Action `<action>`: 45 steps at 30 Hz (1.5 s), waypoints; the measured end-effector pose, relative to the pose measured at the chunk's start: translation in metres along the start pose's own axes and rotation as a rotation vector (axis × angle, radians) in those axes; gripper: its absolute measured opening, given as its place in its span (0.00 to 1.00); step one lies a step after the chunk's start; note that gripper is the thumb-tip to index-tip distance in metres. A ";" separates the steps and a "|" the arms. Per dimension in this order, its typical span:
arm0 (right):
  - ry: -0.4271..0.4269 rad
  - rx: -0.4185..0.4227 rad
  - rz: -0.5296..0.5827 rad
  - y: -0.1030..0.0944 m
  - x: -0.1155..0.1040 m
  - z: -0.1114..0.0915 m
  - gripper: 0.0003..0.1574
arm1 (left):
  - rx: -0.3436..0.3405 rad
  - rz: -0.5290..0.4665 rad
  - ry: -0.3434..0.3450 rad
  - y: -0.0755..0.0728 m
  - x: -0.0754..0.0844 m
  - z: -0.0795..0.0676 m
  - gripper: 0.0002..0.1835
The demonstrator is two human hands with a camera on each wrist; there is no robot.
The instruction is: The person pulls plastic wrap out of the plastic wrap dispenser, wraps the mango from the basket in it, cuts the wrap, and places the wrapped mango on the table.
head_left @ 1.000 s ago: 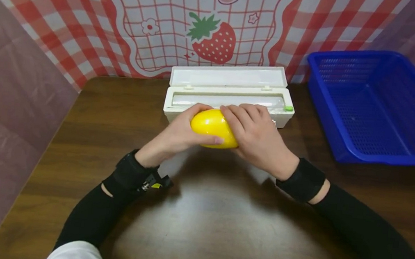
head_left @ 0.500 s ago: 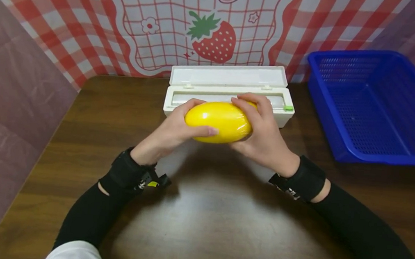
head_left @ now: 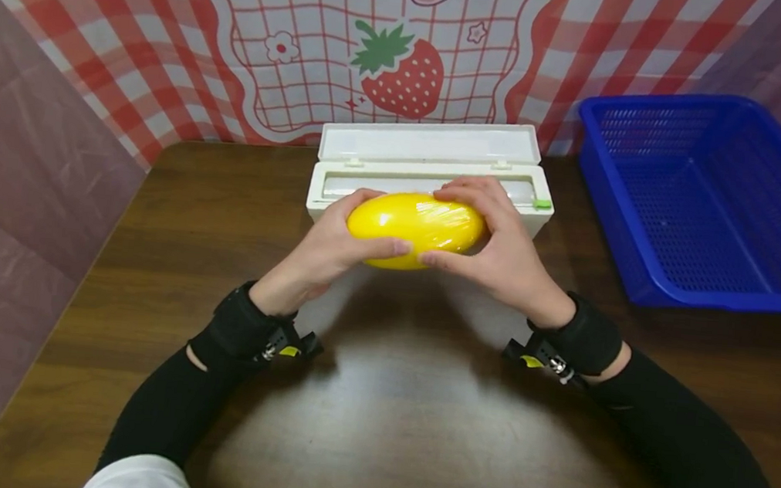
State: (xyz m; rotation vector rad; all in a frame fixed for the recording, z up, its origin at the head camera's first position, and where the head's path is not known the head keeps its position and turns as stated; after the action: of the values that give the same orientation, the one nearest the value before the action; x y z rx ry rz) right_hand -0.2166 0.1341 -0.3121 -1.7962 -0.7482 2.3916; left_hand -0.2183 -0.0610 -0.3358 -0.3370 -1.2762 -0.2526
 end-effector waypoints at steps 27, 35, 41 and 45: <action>0.396 -0.184 0.567 0.010 0.021 0.000 0.21 | -0.037 0.031 0.023 0.001 0.000 -0.001 0.36; 0.412 -0.224 0.930 0.020 0.023 -0.001 0.12 | 0.010 -0.130 0.009 -0.002 -0.002 0.002 0.34; 0.407 -0.259 1.019 0.026 0.022 -0.001 0.13 | 0.050 -0.329 -0.056 -0.006 -0.003 0.002 0.30; 0.346 -0.256 1.107 0.027 0.020 0.000 0.15 | 0.064 -0.420 -0.075 -0.006 0.000 0.001 0.29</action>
State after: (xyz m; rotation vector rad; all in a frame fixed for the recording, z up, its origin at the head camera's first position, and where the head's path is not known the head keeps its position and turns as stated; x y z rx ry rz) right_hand -0.2166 0.1166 -0.3411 -3.2334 0.0610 2.3348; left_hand -0.2219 -0.0658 -0.3353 -0.0194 -1.4197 -0.5577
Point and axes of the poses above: each hand's wrist, its own z-axis towards the middle knuckle, its own y-axis out of the palm, x = y × z, the point moved 6 cm from there along z, towards the middle knuckle, and after that the axes turned 14 degrees about y, right-handed, at the moved point
